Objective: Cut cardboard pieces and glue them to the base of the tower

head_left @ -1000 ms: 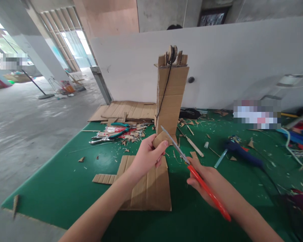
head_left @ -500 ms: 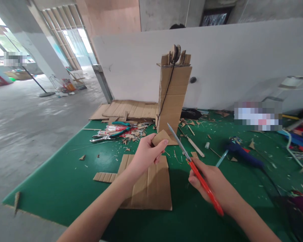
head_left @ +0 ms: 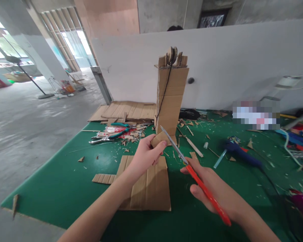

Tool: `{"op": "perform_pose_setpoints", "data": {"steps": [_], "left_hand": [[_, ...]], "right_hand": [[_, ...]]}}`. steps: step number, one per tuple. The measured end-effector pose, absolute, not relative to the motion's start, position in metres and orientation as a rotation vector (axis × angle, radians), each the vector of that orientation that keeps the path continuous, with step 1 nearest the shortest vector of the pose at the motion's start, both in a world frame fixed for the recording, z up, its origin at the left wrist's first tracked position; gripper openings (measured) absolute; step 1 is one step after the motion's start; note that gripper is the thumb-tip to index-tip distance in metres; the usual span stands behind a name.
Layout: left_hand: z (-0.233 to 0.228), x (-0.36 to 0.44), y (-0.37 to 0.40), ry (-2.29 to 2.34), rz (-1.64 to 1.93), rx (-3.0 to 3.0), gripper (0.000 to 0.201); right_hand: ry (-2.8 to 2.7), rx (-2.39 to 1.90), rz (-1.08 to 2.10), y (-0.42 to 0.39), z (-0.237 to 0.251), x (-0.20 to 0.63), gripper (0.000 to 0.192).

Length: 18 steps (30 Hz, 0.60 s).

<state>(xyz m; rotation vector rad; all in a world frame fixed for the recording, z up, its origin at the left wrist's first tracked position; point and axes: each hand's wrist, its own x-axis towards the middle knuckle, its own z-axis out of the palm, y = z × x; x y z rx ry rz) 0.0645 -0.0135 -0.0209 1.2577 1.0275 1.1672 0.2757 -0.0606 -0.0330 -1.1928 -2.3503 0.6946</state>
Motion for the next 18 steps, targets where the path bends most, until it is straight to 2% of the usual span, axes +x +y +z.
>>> {"op": "perform_pose_setpoints", "data": {"steps": [13,18], "left_hand": [[-0.021,0.066,-0.014,1.009,1.141,1.286,0.03],[-0.019,0.067,-0.016,1.01,1.131,1.263,0.029]], "right_hand": [[-2.326,-1.284,0.705,-0.057,-0.047,0.274,0.037],[-2.321,-1.397,0.639,-0.057,-0.042,0.267,0.036]]}}
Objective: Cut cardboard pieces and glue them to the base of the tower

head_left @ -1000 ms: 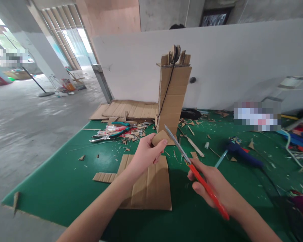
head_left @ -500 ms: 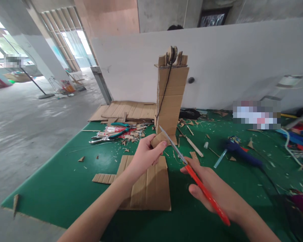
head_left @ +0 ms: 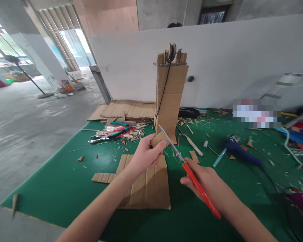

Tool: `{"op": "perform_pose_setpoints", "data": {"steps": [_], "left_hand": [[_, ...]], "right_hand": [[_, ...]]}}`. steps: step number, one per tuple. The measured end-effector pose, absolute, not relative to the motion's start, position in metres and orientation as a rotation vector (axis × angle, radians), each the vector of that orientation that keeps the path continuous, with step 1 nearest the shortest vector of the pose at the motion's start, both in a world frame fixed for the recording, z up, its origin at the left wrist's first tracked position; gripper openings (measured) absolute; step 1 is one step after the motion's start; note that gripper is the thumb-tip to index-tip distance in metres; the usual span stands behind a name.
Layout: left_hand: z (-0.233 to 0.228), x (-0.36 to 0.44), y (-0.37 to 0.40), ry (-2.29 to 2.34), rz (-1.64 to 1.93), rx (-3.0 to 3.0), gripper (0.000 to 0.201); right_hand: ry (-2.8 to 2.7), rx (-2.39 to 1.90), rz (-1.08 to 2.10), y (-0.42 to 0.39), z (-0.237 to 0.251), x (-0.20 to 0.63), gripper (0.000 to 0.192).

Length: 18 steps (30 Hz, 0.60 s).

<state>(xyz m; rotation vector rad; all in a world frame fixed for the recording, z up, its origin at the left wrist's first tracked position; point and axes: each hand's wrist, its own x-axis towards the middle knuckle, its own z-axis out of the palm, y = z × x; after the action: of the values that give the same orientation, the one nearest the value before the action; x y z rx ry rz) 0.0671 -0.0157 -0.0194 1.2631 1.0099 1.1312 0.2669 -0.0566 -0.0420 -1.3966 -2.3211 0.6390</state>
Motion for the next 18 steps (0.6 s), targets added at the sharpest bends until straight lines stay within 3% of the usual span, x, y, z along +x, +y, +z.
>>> {"op": "perform_pose_setpoints", "data": {"steps": [4,9,15,18], "left_hand": [[-0.021,0.067,-0.014,1.032,1.12,1.255,0.029],[-0.023,0.061,-0.009,1.201,1.057,1.555,0.028],[-0.027,0.046,-0.029,1.34,0.626,2.274,0.03],[-0.042,0.038,-0.045,1.315,0.434,2.471,0.028]], "right_hand": [[-2.258,-1.399,0.568,-0.056,-0.042,0.272,0.034],[-1.927,-1.5,0.445,-0.044,-0.043,0.293,0.046],[-1.615,-1.818,0.457,-0.009,-0.025,0.321,0.053],[-1.707,-1.994,0.197,0.018,-0.021,0.329,0.059]]}}
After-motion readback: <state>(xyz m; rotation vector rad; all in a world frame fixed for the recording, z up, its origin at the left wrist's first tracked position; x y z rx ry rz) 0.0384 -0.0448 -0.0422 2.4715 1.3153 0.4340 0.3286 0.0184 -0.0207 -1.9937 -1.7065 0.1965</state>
